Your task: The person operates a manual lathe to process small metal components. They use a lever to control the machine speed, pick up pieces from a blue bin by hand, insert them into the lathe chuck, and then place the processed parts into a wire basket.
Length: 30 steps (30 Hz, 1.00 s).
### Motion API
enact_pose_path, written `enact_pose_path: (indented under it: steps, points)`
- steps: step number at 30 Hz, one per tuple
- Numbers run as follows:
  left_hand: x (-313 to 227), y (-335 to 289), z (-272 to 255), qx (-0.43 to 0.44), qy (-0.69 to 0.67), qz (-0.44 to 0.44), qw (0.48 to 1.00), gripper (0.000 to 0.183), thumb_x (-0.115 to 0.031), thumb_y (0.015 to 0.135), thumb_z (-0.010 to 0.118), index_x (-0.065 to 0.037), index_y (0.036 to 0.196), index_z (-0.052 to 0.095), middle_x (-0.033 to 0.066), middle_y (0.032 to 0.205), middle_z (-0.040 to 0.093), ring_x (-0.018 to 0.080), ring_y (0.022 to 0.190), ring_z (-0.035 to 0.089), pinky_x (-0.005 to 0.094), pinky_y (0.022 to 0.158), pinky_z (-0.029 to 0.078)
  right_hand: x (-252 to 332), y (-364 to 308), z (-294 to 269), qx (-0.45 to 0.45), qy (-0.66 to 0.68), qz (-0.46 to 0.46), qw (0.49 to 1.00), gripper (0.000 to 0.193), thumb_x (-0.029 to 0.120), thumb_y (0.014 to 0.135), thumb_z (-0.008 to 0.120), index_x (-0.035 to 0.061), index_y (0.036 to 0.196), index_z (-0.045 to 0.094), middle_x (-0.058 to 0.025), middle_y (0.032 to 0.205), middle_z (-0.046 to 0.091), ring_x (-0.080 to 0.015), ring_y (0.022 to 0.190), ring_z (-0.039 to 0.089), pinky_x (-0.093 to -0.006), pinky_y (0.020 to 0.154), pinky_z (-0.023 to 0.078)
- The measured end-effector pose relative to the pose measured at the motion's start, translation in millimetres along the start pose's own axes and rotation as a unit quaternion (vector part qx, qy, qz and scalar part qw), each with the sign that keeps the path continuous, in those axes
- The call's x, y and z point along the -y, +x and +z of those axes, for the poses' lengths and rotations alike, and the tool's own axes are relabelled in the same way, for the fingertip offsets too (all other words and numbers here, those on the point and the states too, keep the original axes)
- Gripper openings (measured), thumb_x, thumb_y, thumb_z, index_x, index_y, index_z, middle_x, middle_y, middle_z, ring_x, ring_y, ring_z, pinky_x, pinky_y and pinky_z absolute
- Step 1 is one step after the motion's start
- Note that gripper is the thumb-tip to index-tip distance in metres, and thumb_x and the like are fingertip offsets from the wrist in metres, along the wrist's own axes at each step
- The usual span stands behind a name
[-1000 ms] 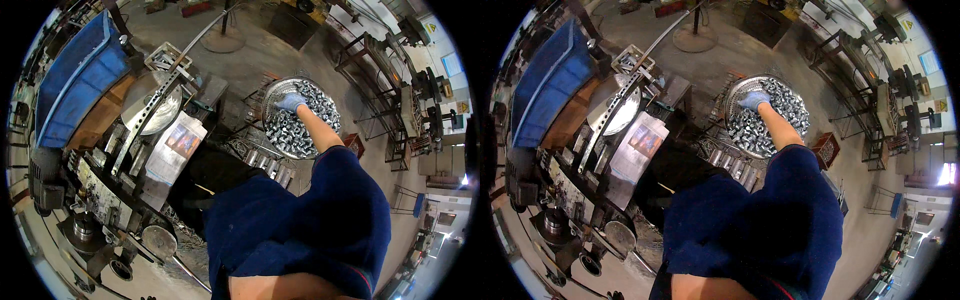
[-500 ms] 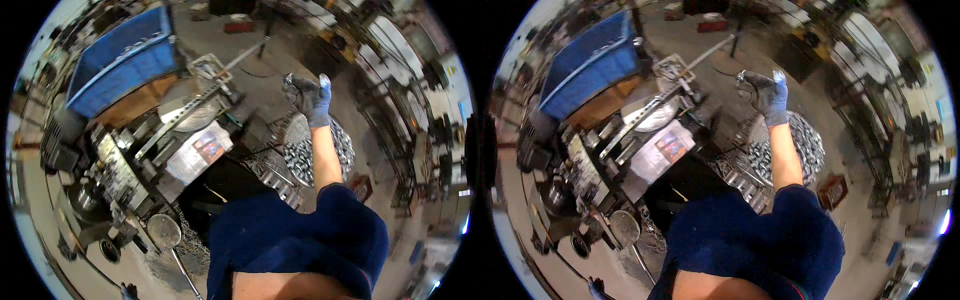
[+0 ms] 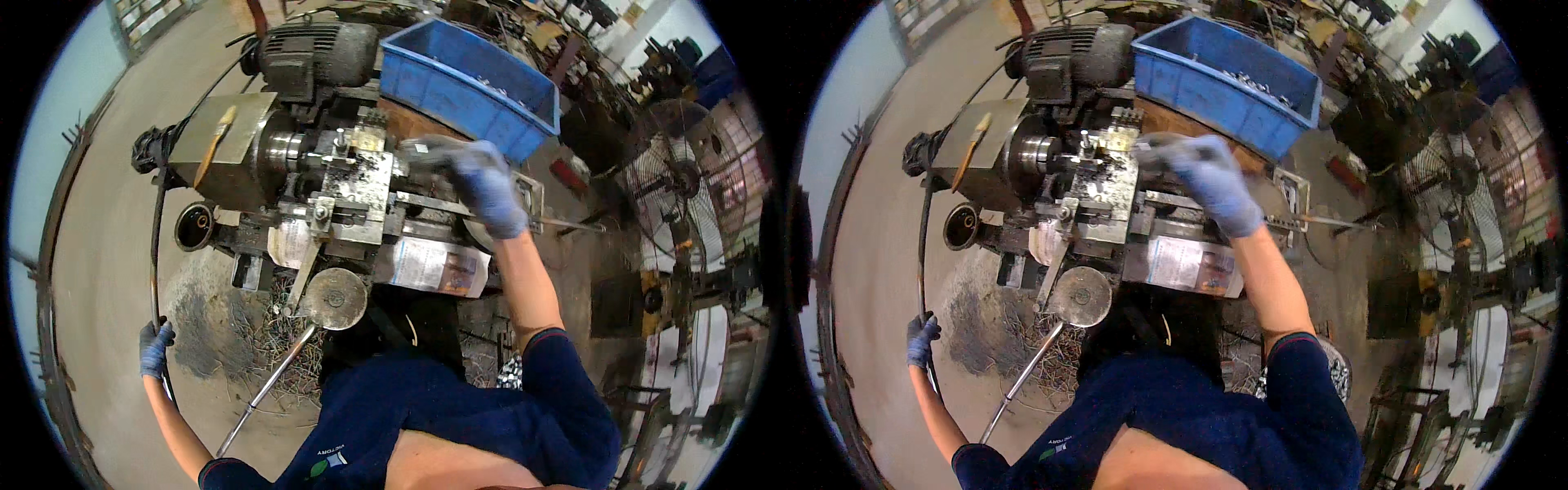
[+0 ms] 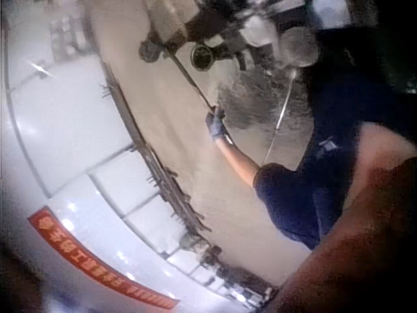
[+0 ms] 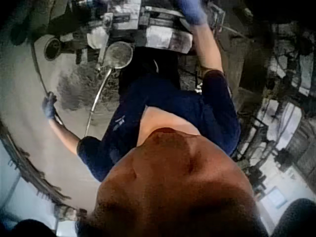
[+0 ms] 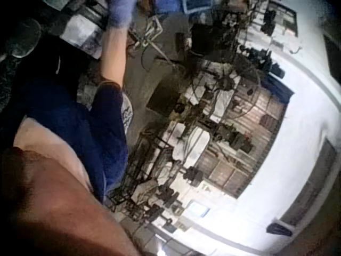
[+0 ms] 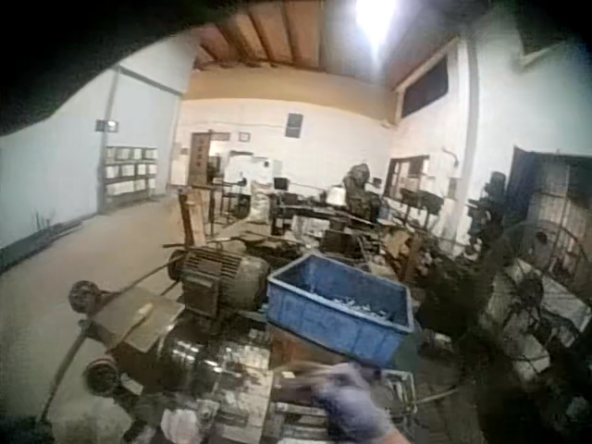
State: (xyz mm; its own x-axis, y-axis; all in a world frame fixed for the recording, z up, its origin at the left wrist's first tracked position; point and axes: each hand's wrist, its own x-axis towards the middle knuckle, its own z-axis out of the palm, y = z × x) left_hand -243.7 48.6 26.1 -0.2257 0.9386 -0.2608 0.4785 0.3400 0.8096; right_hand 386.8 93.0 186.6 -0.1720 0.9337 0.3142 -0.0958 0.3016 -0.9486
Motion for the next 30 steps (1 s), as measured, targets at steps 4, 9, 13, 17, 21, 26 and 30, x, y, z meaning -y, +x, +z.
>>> enact_pose_path:
  steps: [4, 9, 13, 17, 21, 26, 30]
  points:
    - [15, -7, 2, -0.022, -0.036, -0.002, 0.999, 0.037, -0.02, 0.084, 0.062, 0.006, 0.111, 0.056, 0.0054, 0.075, 0.059, 0.0123, 0.063, 0.057, 0.026, 0.055, 0.047, -41, 75, 80, 0.097, -0.51, -0.232, 0.823, 0.052, 0.053, 0.07, 0.066, 0.0021, 0.083, 0.07, -0.0204, 0.101, 0.059, -0.0353, 0.092, 0.058, -0.0385, 0.083, 0.047]
    - [23, -1, 4, -0.05, -0.003, 0.022, 0.999, 0.035, -0.024, 0.085, 0.062, 0.003, 0.107, 0.059, 0.0027, 0.072, 0.058, 0.0102, 0.061, 0.055, 0.0259, 0.053, 0.044, -88, 128, 116, 0.23, -0.716, -0.019, 0.659, 0.057, 0.057, 0.068, 0.062, 0.0043, 0.091, 0.069, -0.0211, 0.093, 0.06, -0.0337, 0.089, 0.057, -0.0426, 0.08, 0.046]
    - [8, -7, 10, -0.059, 0.019, 0.037, 0.997, 0.035, -0.025, 0.084, 0.061, 0.003, 0.105, 0.059, 0.0027, 0.069, 0.058, 0.0099, 0.059, 0.054, 0.0257, 0.054, 0.043, -109, 137, 117, 0.208, -0.702, 0.029, 0.681, 0.058, 0.057, 0.069, 0.061, 0.0044, 0.092, 0.069, -0.02, 0.091, 0.062, -0.0336, 0.089, 0.058, -0.0433, 0.079, 0.046]
    - [23, -4, 4, -0.079, 0.073, 0.045, 0.993, 0.033, -0.025, 0.083, 0.061, 0.002, 0.102, 0.061, 0.005, 0.066, 0.059, 0.0123, 0.058, 0.055, 0.0285, 0.055, 0.044, -108, 143, 126, 0.185, -0.654, 0.05, 0.732, 0.062, 0.061, 0.069, 0.059, 0.0026, 0.088, 0.069, -0.0231, 0.084, 0.064, -0.0344, 0.084, 0.062, -0.0423, 0.079, 0.048]
    - [24, 1, 7, -0.093, 0.104, 0.042, 0.989, 0.034, -0.028, 0.081, 0.062, 0.001, 0.099, 0.062, 0.012, 0.069, 0.062, 0.0219, 0.061, 0.06, 0.0352, 0.058, 0.046, -111, 152, 120, 0.139, -0.594, 0.071, 0.789, 0.066, 0.063, 0.069, 0.058, -0.0011, 0.08, 0.068, -0.0236, 0.075, 0.064, -0.0356, 0.076, 0.064, -0.0392, 0.074, 0.051]
    - [30, 2, 9, -0.166, 0.331, 0.103, 0.923, 0.031, -0.031, 0.081, 0.06, -0.003, 0.095, 0.063, 0.0191, 0.082, 0.064, 0.0352, 0.075, 0.061, 0.0439, 0.065, 0.046, -110, 166, 116, 0.103, -0.525, 0.113, 0.837, 0.07, 0.065, 0.068, 0.058, -0.0031, 0.078, 0.067, -0.0253, 0.076, 0.063, -0.0368, 0.076, 0.064, -0.0403, 0.072, 0.051]
    - [15, -1, 11, -0.238, 0.466, 0.117, 0.844, 0.024, -0.026, 0.08, 0.059, -0.005, 0.09, 0.063, 0.0179, 0.081, 0.062, 0.0357, 0.078, 0.06, 0.0457, 0.068, 0.047, -111, 169, 109, 0.099, -0.488, 0.14, 0.856, 0.07, 0.065, 0.069, 0.059, -0.0039, 0.076, 0.066, -0.0249, 0.074, 0.063, -0.0367, 0.075, 0.064, -0.0405, 0.07, 0.05]
